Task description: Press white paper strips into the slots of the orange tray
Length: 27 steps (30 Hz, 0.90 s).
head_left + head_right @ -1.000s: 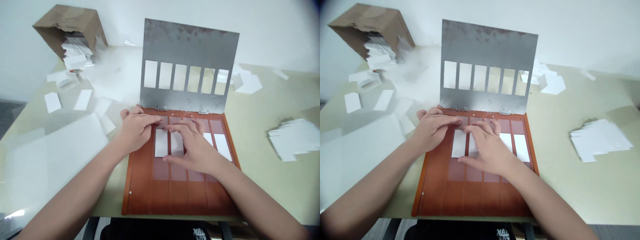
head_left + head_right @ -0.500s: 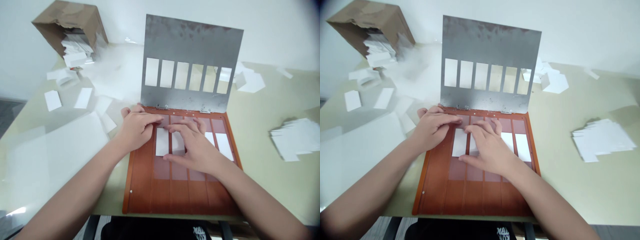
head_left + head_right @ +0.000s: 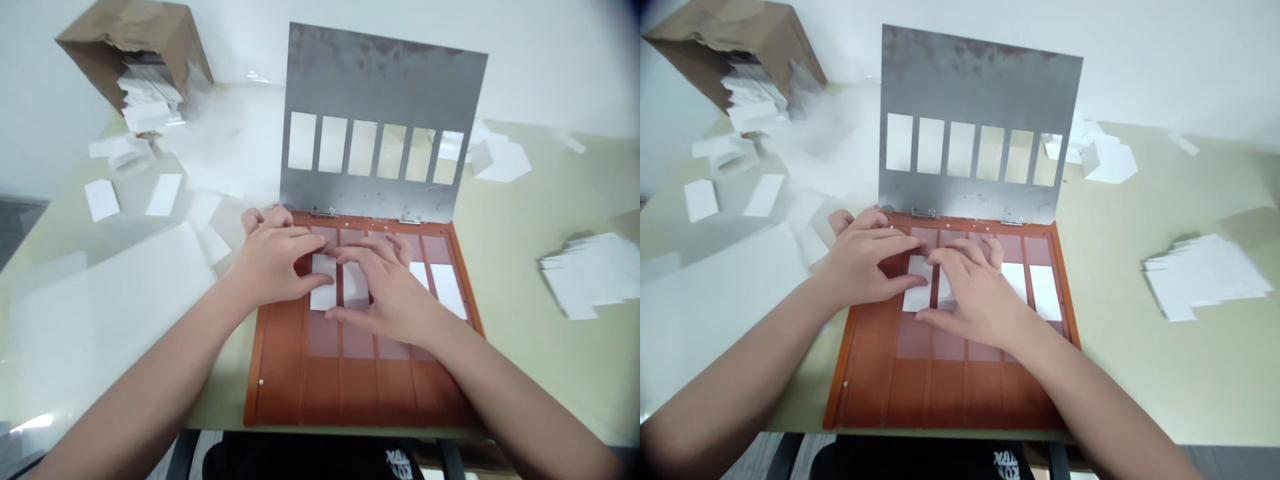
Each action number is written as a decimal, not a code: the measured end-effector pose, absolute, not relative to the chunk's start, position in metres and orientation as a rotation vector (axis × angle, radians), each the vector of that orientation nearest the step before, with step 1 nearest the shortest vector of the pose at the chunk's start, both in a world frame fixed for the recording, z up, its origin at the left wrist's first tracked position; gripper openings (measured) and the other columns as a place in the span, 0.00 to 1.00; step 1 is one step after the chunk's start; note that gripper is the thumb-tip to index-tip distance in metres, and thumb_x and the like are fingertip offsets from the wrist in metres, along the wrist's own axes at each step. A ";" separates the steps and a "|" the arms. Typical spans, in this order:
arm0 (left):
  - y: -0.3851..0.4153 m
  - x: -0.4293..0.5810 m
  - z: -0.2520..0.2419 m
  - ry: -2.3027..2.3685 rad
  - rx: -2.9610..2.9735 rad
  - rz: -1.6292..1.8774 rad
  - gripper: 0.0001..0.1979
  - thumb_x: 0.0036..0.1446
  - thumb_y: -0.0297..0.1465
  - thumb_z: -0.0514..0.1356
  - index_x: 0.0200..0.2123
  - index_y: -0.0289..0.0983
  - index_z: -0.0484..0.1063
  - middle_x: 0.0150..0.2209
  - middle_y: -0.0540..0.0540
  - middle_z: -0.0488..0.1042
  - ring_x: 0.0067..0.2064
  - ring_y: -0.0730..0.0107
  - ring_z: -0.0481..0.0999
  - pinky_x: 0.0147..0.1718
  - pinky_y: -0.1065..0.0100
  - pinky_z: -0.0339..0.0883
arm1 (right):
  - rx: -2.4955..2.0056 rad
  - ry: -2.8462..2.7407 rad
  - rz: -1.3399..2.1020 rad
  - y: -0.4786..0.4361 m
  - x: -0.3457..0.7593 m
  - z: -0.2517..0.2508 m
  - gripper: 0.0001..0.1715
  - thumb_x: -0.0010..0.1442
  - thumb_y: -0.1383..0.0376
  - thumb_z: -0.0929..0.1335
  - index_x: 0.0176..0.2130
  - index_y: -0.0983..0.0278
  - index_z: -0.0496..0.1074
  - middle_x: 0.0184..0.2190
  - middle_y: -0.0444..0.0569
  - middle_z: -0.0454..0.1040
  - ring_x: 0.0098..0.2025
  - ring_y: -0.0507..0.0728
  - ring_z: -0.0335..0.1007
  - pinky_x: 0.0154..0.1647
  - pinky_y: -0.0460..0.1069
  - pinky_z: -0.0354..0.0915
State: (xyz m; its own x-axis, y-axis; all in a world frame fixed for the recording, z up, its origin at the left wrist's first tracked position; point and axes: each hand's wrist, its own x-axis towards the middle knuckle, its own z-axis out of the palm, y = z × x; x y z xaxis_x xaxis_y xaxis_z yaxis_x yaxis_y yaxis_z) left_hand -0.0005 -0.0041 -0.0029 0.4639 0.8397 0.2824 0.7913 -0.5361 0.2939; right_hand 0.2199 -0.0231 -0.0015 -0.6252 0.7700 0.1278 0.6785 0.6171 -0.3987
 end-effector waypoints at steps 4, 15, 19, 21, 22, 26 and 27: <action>-0.004 0.001 -0.001 1.451 2.591 0.579 0.17 0.48 0.48 0.69 0.36 0.44 0.79 0.29 0.49 0.80 0.41 0.53 0.69 0.39 0.55 0.50 | -1.162 -2.579 0.445 -0.027 0.220 0.003 0.38 0.53 0.45 0.73 0.55 0.57 0.60 0.57 0.55 0.72 0.62 0.70 0.62 0.64 0.71 0.42; -0.005 0.002 -0.002 1.456 2.582 0.603 0.16 0.48 0.47 0.68 0.36 0.44 0.79 0.31 0.50 0.81 0.42 0.52 0.70 0.38 0.54 0.48 | -1.168 -2.590 0.432 -0.029 0.220 0.002 0.28 0.58 0.53 0.72 0.52 0.58 0.60 0.57 0.54 0.72 0.61 0.68 0.63 0.65 0.71 0.39; -0.004 0.002 -0.003 1.448 2.591 0.596 0.16 0.49 0.48 0.68 0.35 0.44 0.78 0.30 0.50 0.81 0.41 0.53 0.69 0.39 0.55 0.48 | -1.171 -2.583 0.456 -0.028 0.220 0.002 0.27 0.59 0.55 0.72 0.52 0.58 0.60 0.56 0.54 0.73 0.60 0.67 0.64 0.65 0.70 0.38; -0.004 0.001 -0.003 1.442 2.594 0.616 0.16 0.49 0.48 0.69 0.36 0.44 0.78 0.29 0.50 0.80 0.41 0.55 0.69 0.39 0.55 0.47 | -1.170 -2.579 0.463 -0.029 0.220 0.002 0.27 0.59 0.55 0.72 0.52 0.58 0.60 0.55 0.54 0.73 0.60 0.67 0.63 0.65 0.70 0.38; -0.004 0.001 -0.004 1.441 2.595 0.625 0.16 0.48 0.47 0.69 0.36 0.44 0.78 0.29 0.51 0.80 0.41 0.55 0.69 0.39 0.55 0.47 | -1.172 -2.575 0.464 -0.029 0.220 0.002 0.27 0.58 0.55 0.72 0.52 0.58 0.60 0.55 0.54 0.73 0.60 0.67 0.63 0.65 0.70 0.39; -0.005 0.001 -0.002 1.430 2.590 0.607 0.16 0.50 0.48 0.68 0.37 0.44 0.78 0.30 0.51 0.80 0.41 0.56 0.68 0.38 0.56 0.45 | -1.182 -2.571 0.473 -0.029 0.220 0.001 0.27 0.58 0.55 0.72 0.52 0.59 0.60 0.56 0.54 0.73 0.61 0.68 0.63 0.66 0.70 0.39; -0.005 0.000 -0.001 1.429 2.586 0.592 0.16 0.50 0.48 0.67 0.37 0.44 0.78 0.30 0.51 0.80 0.41 0.56 0.68 0.39 0.56 0.45 | -1.181 -2.572 0.477 -0.029 0.220 0.001 0.27 0.58 0.55 0.72 0.52 0.59 0.60 0.56 0.54 0.73 0.60 0.67 0.63 0.66 0.70 0.39</action>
